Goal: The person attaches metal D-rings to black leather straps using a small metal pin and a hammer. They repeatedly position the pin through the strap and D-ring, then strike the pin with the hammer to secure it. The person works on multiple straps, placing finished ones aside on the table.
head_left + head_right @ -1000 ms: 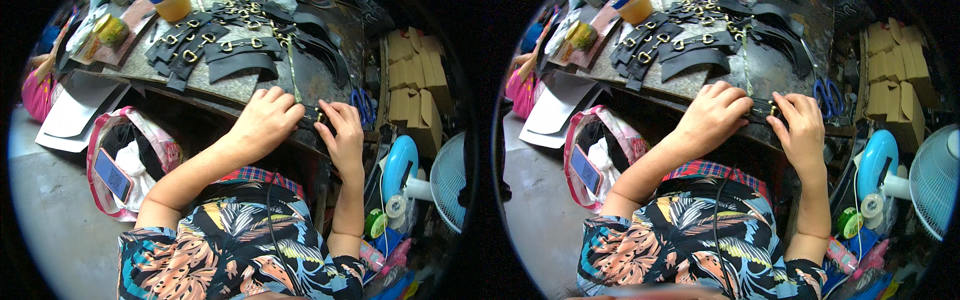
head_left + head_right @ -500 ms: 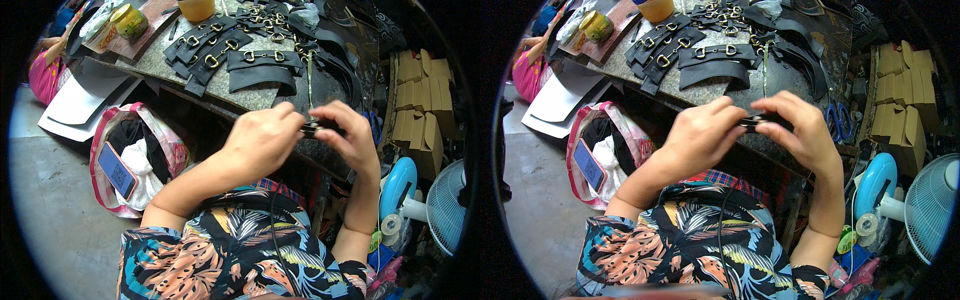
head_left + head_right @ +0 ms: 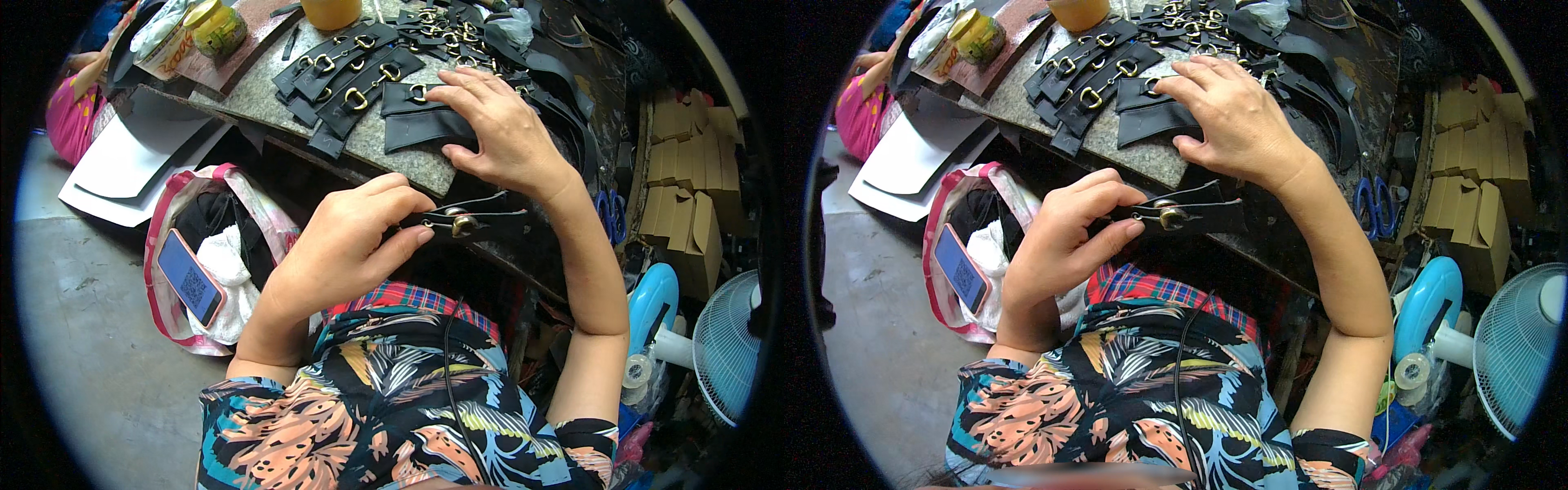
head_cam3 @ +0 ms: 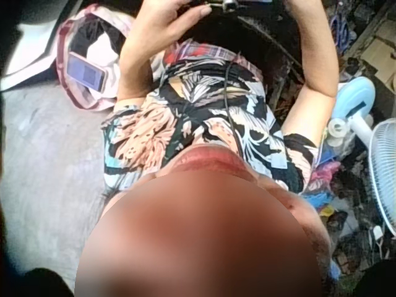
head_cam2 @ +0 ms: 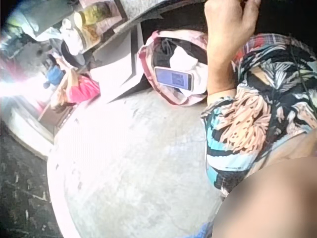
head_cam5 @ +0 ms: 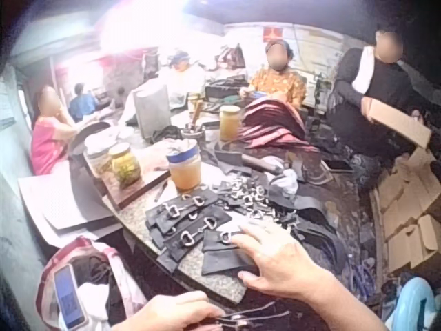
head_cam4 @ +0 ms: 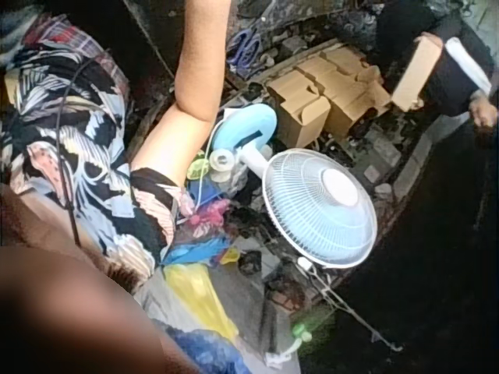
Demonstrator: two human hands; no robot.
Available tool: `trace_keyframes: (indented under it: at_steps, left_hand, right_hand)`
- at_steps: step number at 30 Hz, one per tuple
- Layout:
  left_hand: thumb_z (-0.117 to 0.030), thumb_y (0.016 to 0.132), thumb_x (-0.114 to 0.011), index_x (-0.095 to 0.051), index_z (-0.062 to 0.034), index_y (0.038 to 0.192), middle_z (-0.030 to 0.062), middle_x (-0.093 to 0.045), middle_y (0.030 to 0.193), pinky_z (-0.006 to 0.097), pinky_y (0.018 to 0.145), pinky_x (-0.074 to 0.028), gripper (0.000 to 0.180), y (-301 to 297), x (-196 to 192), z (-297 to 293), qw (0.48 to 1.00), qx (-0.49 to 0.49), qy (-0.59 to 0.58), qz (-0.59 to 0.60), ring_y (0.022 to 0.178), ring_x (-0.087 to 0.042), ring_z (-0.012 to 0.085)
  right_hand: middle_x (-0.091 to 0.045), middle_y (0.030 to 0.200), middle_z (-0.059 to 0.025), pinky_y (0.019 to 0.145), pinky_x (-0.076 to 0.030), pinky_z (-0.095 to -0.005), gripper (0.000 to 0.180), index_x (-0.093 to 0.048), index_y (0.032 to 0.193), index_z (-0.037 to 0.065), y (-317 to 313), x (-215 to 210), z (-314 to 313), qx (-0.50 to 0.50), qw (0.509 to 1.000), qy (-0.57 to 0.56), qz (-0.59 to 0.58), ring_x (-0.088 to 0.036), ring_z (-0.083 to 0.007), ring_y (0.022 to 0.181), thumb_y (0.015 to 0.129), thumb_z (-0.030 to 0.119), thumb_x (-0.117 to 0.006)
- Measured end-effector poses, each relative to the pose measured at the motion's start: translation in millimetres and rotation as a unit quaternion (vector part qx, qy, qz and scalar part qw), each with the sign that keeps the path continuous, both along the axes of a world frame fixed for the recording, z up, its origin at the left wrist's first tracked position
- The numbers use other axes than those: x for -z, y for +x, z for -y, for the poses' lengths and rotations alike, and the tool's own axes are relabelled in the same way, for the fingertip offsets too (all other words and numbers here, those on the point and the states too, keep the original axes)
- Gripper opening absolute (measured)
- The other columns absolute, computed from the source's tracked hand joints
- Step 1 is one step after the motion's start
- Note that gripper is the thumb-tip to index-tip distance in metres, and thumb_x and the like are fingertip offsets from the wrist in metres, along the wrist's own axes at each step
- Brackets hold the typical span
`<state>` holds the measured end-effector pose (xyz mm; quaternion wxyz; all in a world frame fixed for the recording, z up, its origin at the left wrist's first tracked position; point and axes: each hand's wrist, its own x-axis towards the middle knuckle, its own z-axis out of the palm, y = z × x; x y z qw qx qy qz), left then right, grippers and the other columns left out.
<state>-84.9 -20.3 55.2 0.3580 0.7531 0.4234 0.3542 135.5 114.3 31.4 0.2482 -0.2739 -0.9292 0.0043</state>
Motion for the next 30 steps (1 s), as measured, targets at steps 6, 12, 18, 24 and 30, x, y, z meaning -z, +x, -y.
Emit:
trace_keyframes:
  at_steps: [6, 12, 18, 24, 30]
  left_hand:
    - [-0.004, 0.087, -0.073, -0.067, 0.0039, 0.103, 0.0111, -0.059, 0.086, 0.032, 0.067, -0.045, 0.019, -3, 1, -5, 0.999, -0.03, -0.007, 0.017, 0.075, -0.058, 0.023]
    - [-0.006, 0.089, -0.074, -0.068, 0.0045, 0.104, 0.016, -0.063, 0.088, 0.035, 0.069, -0.049, 0.02, -9, 5, -11, 0.995, -0.104, -0.003, 0.007, 0.076, -0.063, 0.0288]
    - [-0.009, 0.091, -0.072, -0.068, 0.0034, 0.104, 0.0168, -0.065, 0.089, 0.036, 0.068, -0.049, 0.019, 6, 23, -35, 0.987, -0.155, 0.032, 0.02, 0.074, -0.062, 0.0303]
    - [-0.019, 0.091, -0.075, -0.069, -0.0016, 0.118, 0.0179, -0.072, 0.098, 0.038, 0.074, -0.053, 0.032, 35, 33, -74, 0.961, -0.243, 0.094, -0.091, 0.081, -0.067, 0.0304]
    - [-0.019, 0.084, -0.079, -0.065, -0.0087, 0.123, 0.012, -0.067, 0.1, 0.043, 0.079, -0.055, 0.043, 46, 44, -88, 0.863, -0.294, 0.253, -0.324, 0.097, -0.062, 0.0328]
  right_hand:
    - [-0.068, 0.116, -0.0108, 0.099, -0.049, -0.0419, 0.042, -0.068, 0.116, 0.01, 5, 8, -1, 0.012, 0.999, 0.044, 0.027, -0.064, -0.0299, 0.114, 0.075, 0.013, -0.078]
    - [-0.063, 0.095, -0.0072, 0.081, -0.051, -0.0397, 0.028, -0.067, 0.102, 0.009, 17, 7, 7, 0.023, 0.998, 0.056, 0.033, -0.064, -0.028, 0.094, 0.075, 0.001, -0.071]
    - [-0.061, 0.096, -0.0087, 0.079, -0.048, -0.0402, 0.033, -0.065, 0.099, 0.005, 51, 0, 38, 0.066, 0.994, 0.051, 0.069, -0.061, -0.0293, 0.091, 0.068, -0.005, -0.072]
    - [-0.06, 0.089, -0.0049, 0.081, -0.049, -0.0398, 0.022, -0.069, 0.093, 0.011, 71, 3, 71, 0.129, 0.99, 0.042, 0.037, -0.063, -0.0255, 0.088, 0.074, 0.003, -0.074]
    - [-0.063, 0.097, -0.0068, 0.089, -0.05, -0.0435, 0.041, -0.07, 0.102, 0.01, 77, 16, 82, 0.143, 0.99, 0.006, -0.006, -0.064, -0.0292, 0.097, 0.063, -0.001, -0.077]
